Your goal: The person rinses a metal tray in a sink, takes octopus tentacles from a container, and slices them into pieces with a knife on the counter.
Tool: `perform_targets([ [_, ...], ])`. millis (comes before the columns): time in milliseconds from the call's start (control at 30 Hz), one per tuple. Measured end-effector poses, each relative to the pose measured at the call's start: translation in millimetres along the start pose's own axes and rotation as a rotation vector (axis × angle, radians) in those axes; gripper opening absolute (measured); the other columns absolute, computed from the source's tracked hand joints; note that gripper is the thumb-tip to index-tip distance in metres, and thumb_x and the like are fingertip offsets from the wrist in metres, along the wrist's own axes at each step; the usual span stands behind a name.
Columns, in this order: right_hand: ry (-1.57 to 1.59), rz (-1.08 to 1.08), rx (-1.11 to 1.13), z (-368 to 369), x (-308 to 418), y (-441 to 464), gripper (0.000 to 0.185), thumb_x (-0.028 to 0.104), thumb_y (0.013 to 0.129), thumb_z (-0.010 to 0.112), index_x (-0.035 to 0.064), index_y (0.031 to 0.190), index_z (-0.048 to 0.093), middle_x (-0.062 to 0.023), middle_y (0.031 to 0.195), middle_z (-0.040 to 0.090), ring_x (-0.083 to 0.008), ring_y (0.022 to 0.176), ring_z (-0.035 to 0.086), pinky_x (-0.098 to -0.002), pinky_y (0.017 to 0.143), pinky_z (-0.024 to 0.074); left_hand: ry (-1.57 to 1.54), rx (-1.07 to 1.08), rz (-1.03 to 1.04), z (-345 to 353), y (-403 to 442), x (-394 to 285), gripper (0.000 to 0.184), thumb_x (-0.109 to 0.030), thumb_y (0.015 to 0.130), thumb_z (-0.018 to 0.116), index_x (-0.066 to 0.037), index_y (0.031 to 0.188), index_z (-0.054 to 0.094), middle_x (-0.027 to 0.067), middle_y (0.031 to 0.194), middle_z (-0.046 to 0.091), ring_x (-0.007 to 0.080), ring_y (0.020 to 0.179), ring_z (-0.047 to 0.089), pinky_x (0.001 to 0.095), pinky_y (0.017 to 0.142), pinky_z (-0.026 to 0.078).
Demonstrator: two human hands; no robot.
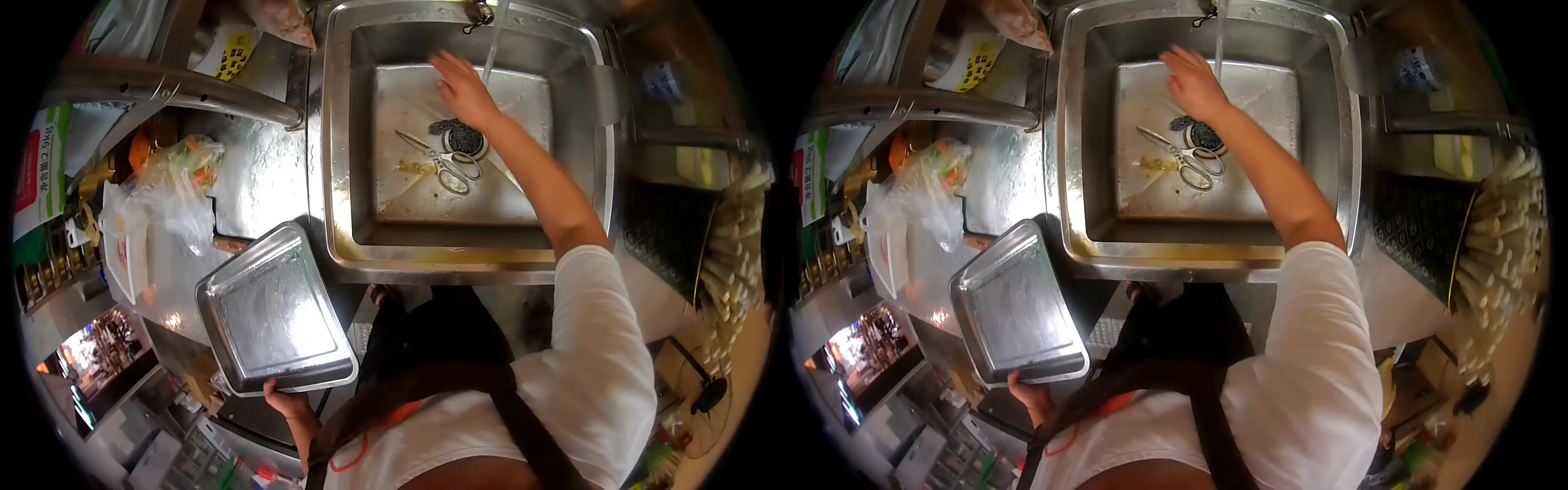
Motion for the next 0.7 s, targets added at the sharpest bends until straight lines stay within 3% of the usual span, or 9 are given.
perform_targets([
  [67, 0.082, 0.048, 0.071, 8.2, -9.4, -2.0, 0.028, 0.007, 0.092, 0.048, -0.0033, 0.119, 0.047, -0.0202, 0.119, 0.054, -0.032, 0.116, 0.052, -0.0439, 0.104, 0.0401, 0.007, -0.066, 0.046, 0.9, -3.1, -1.5, 0.043, -0.019, 0.064, 0.055, -0.002, 0.104, 0.057, 0.0109, 0.099, 0.06, 0.0305, 0.091, 0.058, 0.0431, 0.085, 0.048],
  [133, 1.169, 1.048, -0.235, 24.0, -75.4, -42.2, 0.028, 0.005, 0.091, 0.043, -0.0069, 0.117, 0.045, -0.0235, 0.109, 0.056, -0.0372, 0.103, 0.057, -0.0466, 0.088, 0.0529, -0.003, -0.055, -0.031, 5.7, -7.3, 1.9, 0.041, -0.019, 0.064, 0.056, -0.003, 0.102, 0.057, 0.0106, 0.098, 0.06, 0.0299, 0.09, 0.058, 0.043, 0.084, 0.048],
  [367, 1.159, 0.955, -0.187, 8.5, -104.2, -25.4, 0.029, 0.001, 0.092, 0.044, -0.004, 0.119, 0.046, -0.0242, 0.115, 0.054, -0.0356, 0.099, 0.059, -0.047, 0.089, 0.0516, -0.027, -0.048, 0.014, 7.9, -3.5, -1.1, 0.037, -0.018, 0.066, 0.055, -0.003, 0.099, 0.057, 0.0099, 0.096, 0.059, 0.0294, 0.089, 0.057, 0.0422, 0.083, 0.048],
  [433, -0.162, 0.339, 0.251, 23.2, -131.7, -30.2, 0.034, 0.003, 0.089, 0.049, 0.0002, 0.123, 0.048, -0.0214, 0.121, 0.054, -0.0339, 0.102, 0.059, -0.0465, 0.094, 0.0461, -0.04, -0.044, -0.008, 11.6, -5.8, 3.3, 0.036, -0.018, 0.067, 0.055, -0.003, 0.099, 0.057, 0.0098, 0.095, 0.059, 0.0294, 0.089, 0.057, 0.0424, 0.083, 0.048],
  [467, -0.163, 0.333, 0.25, 22.5, -126.0, -39.7, 0.034, 0.003, 0.089, 0.049, 0.0002, 0.123, 0.048, -0.0214, 0.121, 0.054, -0.0339, 0.102, 0.059, -0.0465, 0.094, 0.0461, -0.031, -0.059, 0.009, 21.0, -11.7, 3.6, 0.038, -0.019, 0.067, 0.055, -0.003, 0.101, 0.057, 0.0099, 0.097, 0.059, 0.0298, 0.09, 0.057, 0.0428, 0.085, 0.047],
  [533, -0.594, 0.171, 0.432, 31.6, -103.6, -80.7, 0.031, 0.012, 0.087, 0.049, 0.0068, 0.116, 0.056, -0.0161, 0.119, 0.057, -0.0287, 0.107, 0.058, -0.0447, 0.092, 0.0442, -0.021, -0.085, 0.024, 19.9, -13.1, 4.3, 0.04, -0.019, 0.067, 0.055, -0.003, 0.103, 0.056, 0.0101, 0.099, 0.059, 0.0301, 0.092, 0.057, 0.0431, 0.086, 0.047],
  [567, -0.593, 0.171, 0.44, 34.7, -105.9, -85.9, 0.031, 0.012, 0.087, 0.049, 0.0068, 0.116, 0.056, -0.0161, 0.119, 0.057, -0.0287, 0.107, 0.058, -0.0447, 0.092, 0.0442, -0.018, -0.084, -0.002, 11.2, -8.5, 5.3, 0.043, -0.019, 0.067, 0.055, -0.003, 0.107, 0.056, 0.0104, 0.102, 0.059, 0.0303, 0.094, 0.056, 0.0435, 0.087, 0.046],
  [633, -0.849, 0.043, 0.378, 38.3, -115.3, -92.3, 0.023, 0.02, 0.084, 0.051, 0.0088, 0.102, 0.062, -0.0136, 0.111, 0.062, -0.0243, 0.1, 0.062, -0.042, 0.081, 0.0479, -0.015, -0.09, -0.023, 5.7, -9.3, 6.6, 0.049, -0.019, 0.067, 0.055, -0.003, 0.114, 0.054, 0.0108, 0.108, 0.058, 0.0308, 0.099, 0.055, 0.044, 0.09, 0.045],
  [700, -0.827, 0.127, 0.467, 46.2, -134.0, -95.7, 0.018, 0.021, 0.081, 0.053, 0.0115, 0.092, 0.063, -0.0107, 0.097, 0.068, -0.0241, 0.088, 0.066, -0.0416, 0.073, 0.0485, 0.013, -0.119, 0.018, 2.0, -6.8, 3.7, 0.055, -0.021, 0.068, 0.055, -0.003, 0.12, 0.052, 0.0111, 0.113, 0.056, 0.031, 0.103, 0.054, 0.0449, 0.092, 0.044],
])
Point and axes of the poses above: each hand's wrist, its own y-axis towards the middle knuckle, its own z-axis out of the palm, x = y × z, the point moved 8 cm from there along y, towards the middle knuckle
